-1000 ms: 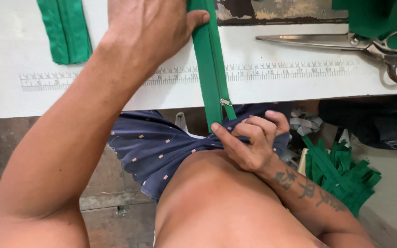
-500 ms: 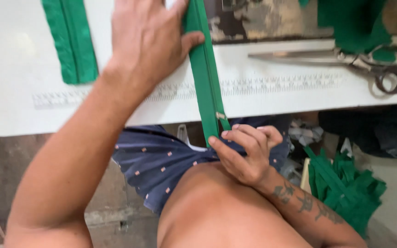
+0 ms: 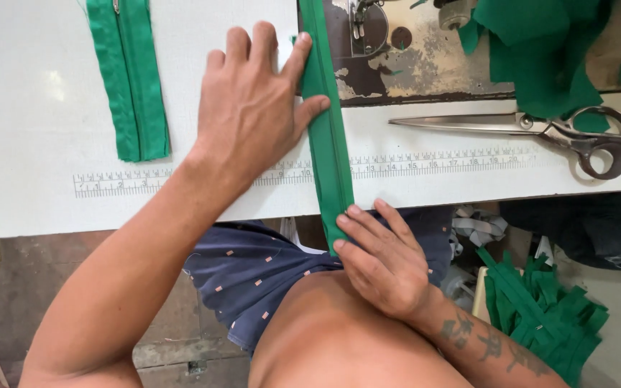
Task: Sewing green zippers onto fabric strips using an industrial sewing machine and trimming with scissors.
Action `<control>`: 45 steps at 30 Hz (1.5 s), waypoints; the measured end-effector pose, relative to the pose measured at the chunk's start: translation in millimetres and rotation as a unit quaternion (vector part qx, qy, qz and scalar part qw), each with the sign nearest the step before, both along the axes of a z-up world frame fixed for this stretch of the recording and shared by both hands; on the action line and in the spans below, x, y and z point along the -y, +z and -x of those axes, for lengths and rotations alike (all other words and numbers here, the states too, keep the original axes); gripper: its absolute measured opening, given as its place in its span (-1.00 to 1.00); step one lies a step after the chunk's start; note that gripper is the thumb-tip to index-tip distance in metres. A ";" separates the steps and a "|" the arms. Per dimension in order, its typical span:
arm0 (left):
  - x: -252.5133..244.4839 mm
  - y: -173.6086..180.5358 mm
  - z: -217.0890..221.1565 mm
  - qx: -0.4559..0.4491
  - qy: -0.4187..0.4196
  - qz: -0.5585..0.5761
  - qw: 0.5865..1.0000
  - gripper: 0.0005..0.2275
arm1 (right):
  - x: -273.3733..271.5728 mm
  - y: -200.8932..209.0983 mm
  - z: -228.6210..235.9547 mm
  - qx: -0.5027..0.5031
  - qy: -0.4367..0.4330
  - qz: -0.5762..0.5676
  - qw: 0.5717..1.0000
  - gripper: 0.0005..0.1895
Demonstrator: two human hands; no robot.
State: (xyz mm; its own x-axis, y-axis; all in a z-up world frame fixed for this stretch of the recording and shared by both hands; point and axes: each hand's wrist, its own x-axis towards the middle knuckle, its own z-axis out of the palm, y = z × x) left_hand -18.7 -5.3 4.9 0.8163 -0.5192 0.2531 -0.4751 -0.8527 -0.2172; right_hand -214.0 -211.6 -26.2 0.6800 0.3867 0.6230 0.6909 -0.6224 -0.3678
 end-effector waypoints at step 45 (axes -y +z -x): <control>23.8 1.9 -20.4 -0.077 -0.091 0.106 0.987 -0.24 | 58.4 23.7 -170.7 -0.109 -0.051 0.255 0.959 -0.11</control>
State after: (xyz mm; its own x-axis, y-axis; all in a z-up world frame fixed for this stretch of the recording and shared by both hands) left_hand 1.7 -29.1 6.8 0.7513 -0.6100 0.2520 -0.6384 -0.7685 0.0434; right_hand -43.4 -270.0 -2.4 0.8234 0.5276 0.2091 0.5577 -0.8204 -0.1263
